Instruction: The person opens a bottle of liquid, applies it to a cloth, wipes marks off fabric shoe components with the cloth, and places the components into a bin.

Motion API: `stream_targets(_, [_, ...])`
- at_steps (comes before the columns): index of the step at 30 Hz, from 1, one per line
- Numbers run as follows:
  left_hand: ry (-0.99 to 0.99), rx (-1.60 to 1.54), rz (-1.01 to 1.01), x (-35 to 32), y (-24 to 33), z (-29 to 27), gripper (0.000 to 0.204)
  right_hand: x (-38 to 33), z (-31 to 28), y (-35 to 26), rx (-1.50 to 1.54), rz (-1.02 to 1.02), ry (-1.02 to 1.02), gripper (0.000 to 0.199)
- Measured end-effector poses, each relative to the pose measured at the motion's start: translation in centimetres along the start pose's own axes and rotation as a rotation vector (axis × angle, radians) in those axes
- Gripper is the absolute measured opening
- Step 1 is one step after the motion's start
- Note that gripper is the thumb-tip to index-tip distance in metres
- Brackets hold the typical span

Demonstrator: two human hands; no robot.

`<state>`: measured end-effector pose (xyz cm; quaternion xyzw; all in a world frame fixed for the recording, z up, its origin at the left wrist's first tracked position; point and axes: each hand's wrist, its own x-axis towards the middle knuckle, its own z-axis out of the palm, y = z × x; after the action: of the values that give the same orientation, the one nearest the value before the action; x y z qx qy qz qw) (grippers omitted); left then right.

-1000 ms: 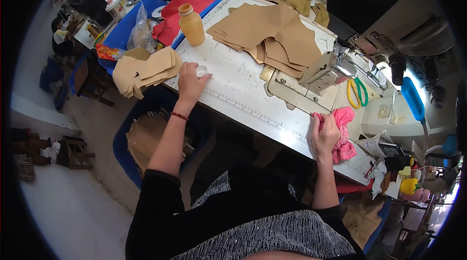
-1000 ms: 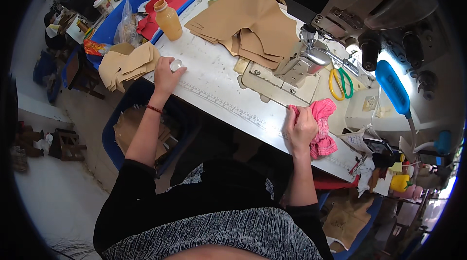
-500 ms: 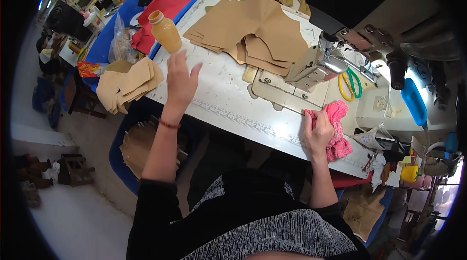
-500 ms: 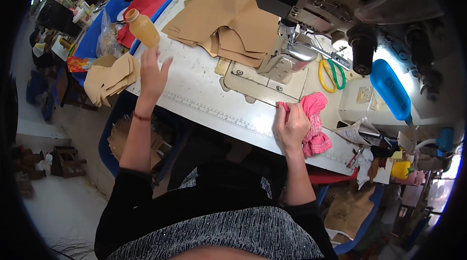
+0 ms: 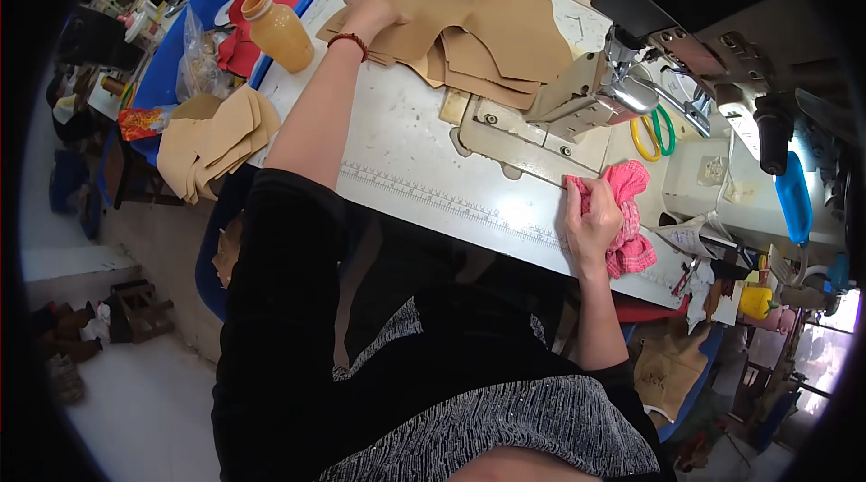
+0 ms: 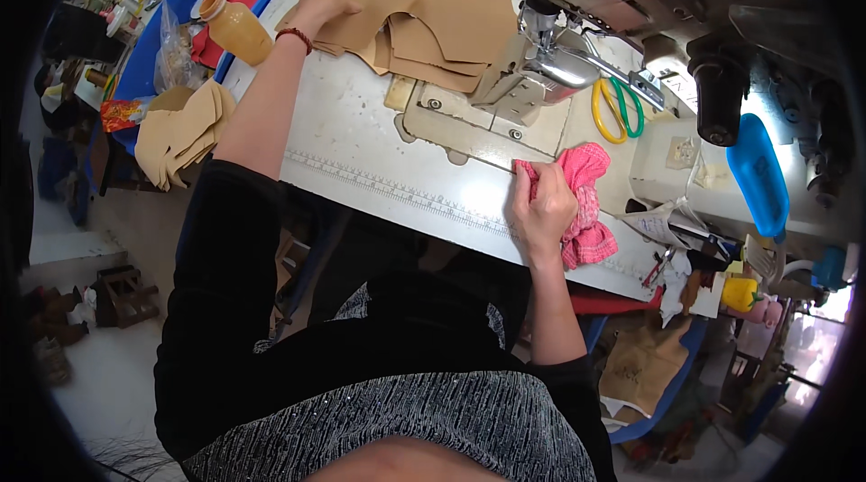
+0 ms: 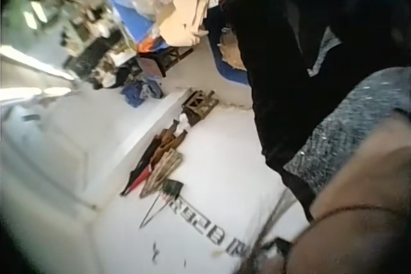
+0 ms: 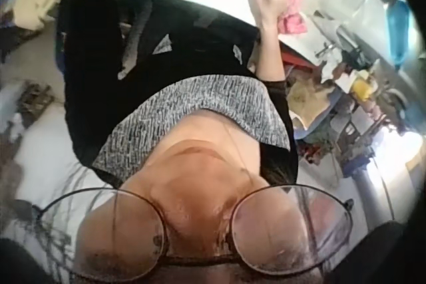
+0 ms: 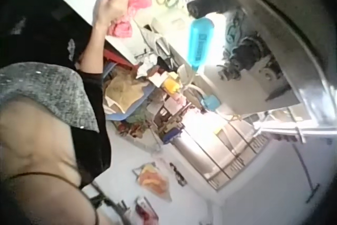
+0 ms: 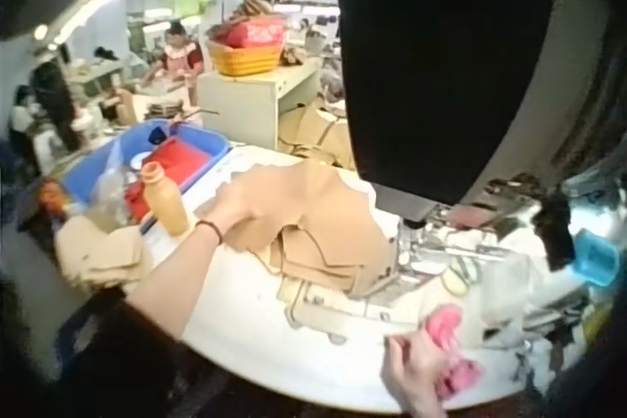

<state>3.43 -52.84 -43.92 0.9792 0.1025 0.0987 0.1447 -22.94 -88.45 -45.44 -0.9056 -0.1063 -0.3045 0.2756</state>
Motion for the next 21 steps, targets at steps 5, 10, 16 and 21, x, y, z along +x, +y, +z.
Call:
stream_targets(5, [-0.143,0.023,0.112,0.7,0.5,-0.9,0.051,-0.1,-0.2,0.1,-0.017,0.015,-0.003,0.011])
stream_targets(10, [-0.111,-0.344,-0.070,-0.2,0.4,-0.6,0.038,-0.1,-0.1,0.1,-0.013,0.018,-0.002,0.011])
stream_targets(16, [0.175,-0.409,0.215,-0.5,-0.4,1.4,0.029,0.2,-0.1,-0.2,-0.008,0.019,0.004,0.010])
stream_targets(21, [0.224,-0.650,0.231,-0.6,-1.5,1.9,0.028,0.2,0.0,-0.1,0.024,0.036,-0.014,0.009])
